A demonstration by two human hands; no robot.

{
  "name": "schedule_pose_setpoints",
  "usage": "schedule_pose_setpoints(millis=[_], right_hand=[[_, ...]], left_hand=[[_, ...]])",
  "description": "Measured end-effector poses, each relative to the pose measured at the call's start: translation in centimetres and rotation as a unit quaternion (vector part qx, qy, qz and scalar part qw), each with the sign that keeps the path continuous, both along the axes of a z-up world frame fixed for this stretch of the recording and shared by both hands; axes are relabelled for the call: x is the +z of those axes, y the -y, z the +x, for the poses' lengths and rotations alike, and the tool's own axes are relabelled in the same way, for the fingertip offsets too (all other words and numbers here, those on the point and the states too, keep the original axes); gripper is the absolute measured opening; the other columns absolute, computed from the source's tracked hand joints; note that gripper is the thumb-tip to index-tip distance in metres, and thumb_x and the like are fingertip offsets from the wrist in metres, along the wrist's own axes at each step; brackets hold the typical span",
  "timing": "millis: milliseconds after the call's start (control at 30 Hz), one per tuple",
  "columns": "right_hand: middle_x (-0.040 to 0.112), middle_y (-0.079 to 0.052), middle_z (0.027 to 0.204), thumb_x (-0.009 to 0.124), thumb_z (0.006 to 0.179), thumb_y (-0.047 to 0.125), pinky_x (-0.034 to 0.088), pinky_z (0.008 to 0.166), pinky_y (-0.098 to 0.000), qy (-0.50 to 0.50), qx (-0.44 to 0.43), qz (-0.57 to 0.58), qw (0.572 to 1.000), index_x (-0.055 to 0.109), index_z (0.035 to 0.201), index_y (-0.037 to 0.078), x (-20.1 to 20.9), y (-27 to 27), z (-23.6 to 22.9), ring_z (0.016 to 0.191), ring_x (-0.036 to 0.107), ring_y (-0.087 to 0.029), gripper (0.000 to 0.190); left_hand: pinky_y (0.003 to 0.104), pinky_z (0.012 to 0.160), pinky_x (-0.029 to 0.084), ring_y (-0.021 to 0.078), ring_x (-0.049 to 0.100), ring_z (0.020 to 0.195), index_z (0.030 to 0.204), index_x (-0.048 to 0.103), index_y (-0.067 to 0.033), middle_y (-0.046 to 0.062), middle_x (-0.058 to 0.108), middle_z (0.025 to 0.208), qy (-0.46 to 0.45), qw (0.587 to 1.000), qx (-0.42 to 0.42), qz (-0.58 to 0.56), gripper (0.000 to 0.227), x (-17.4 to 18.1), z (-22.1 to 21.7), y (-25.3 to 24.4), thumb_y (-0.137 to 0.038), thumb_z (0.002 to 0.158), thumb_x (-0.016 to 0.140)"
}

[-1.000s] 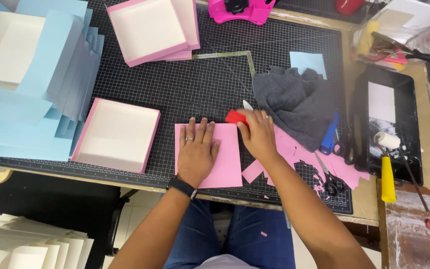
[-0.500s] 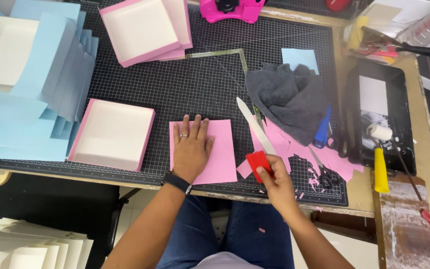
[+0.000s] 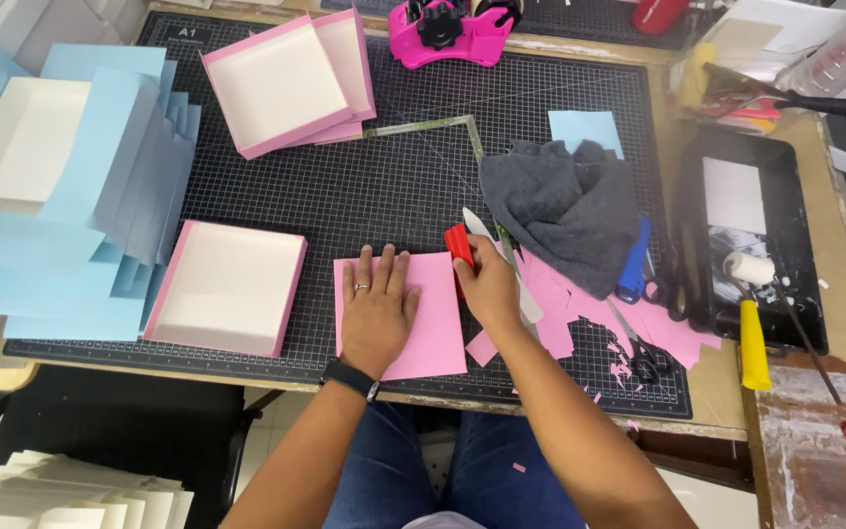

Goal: Assembling small pink cardboard boxes by creasing and folding

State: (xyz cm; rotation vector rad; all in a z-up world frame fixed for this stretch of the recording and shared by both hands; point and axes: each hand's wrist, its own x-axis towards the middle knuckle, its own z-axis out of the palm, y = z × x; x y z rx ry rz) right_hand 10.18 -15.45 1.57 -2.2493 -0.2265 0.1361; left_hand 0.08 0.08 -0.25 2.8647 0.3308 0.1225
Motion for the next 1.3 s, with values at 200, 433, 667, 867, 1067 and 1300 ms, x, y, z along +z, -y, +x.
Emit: schedule_pose_setpoints(millis=[200, 433, 667, 867, 1067, 1300], right_hand=[[0.075, 0.0, 0.105, 0.071, 0.088, 0.022, 0.06, 0.087, -0.0473, 0.201, 0.115, -0.187, 0.955, 0.067, 0.134, 0.036, -1.3, 1.0, -0.3, 0.101, 0.071, -0.029, 0.048], [0.076, 0.008, 0.097, 0.067, 0.09, 0.018, 0.06, 0.084, -0.0416, 0.255, 0.148, -0.167, 0.941, 0.073, 0.121, 0.042, -1.4, 2.8, 2.1, 0.1, 0.069, -0.022, 0.04], [0.074, 0.009, 0.096, 0.062, 0.095, 0.017, 0.056, 0.092, -0.0368, 0.33, 0.169, -0.147, 0.917, 0.074, 0.119, 0.04, -2.4, 3.1, 3.8, 0.102, 0.067, -0.02, 0.035], [0.075, 0.011, 0.097, 0.063, 0.095, 0.014, 0.056, 0.088, -0.035, 0.367, 0.179, -0.121, 0.905, 0.077, 0.113, 0.039, -2.0, 2.8, 4.2, 0.1, 0.067, -0.019, 0.034], [0.075, 0.013, 0.1, 0.063, 0.095, 0.017, 0.055, 0.09, -0.034, 0.35, 0.199, -0.132, 0.906, 0.076, 0.115, 0.041, -2.4, 3.3, 5.0, 0.103, 0.068, -0.018, 0.034], [0.074, 0.008, 0.12, 0.064, 0.098, 0.034, 0.057, 0.092, -0.047, 0.235, -0.008, -0.164, 0.958, 0.068, 0.134, 0.041, -2.3, 6.3, 5.9, 0.107, 0.07, -0.026, 0.037]], left_hand=[[0.055, 0.127, 0.003, 0.0348, 0.017, 0.156, 0.158, 0.038, -0.021, 0.005, 0.037, 0.163, 0.017, 1.0, 0.002, -0.003, 0.058, -0.7, 0.2, -0.1, -0.048, 0.107, 0.039], [0.055, 0.127, 0.005, 0.0354, 0.019, 0.156, 0.158, 0.039, -0.0206, 0.005, 0.037, 0.163, 0.024, 1.0, -0.001, 0.002, 0.058, -0.9, 0.1, 0.0, -0.048, 0.107, 0.04], [0.055, 0.127, 0.006, 0.0354, 0.021, 0.155, 0.157, 0.04, -0.0198, 0.006, 0.039, 0.162, 0.049, 0.999, -0.001, 0.01, 0.058, -1.3, 0.1, -0.1, -0.047, 0.106, 0.041], [0.056, 0.127, 0.008, 0.0353, 0.022, 0.155, 0.156, 0.04, -0.0195, 0.006, 0.04, 0.162, 0.06, 0.998, -0.002, 0.011, 0.058, -1.6, 0.4, -0.1, -0.047, 0.106, 0.042], [0.055, 0.127, 0.006, 0.035, 0.02, 0.156, 0.157, 0.039, -0.0199, 0.006, 0.04, 0.162, 0.031, 0.999, -0.005, 0.007, 0.058, -0.4, 0.3, -0.2, -0.047, 0.106, 0.04], [0.057, 0.126, 0.008, 0.0338, 0.022, 0.156, 0.157, 0.04, -0.0227, 0.003, 0.04, 0.162, 0.028, 0.999, -0.043, -0.004, 0.059, -0.2, -0.1, -0.9, -0.048, 0.104, 0.045]])
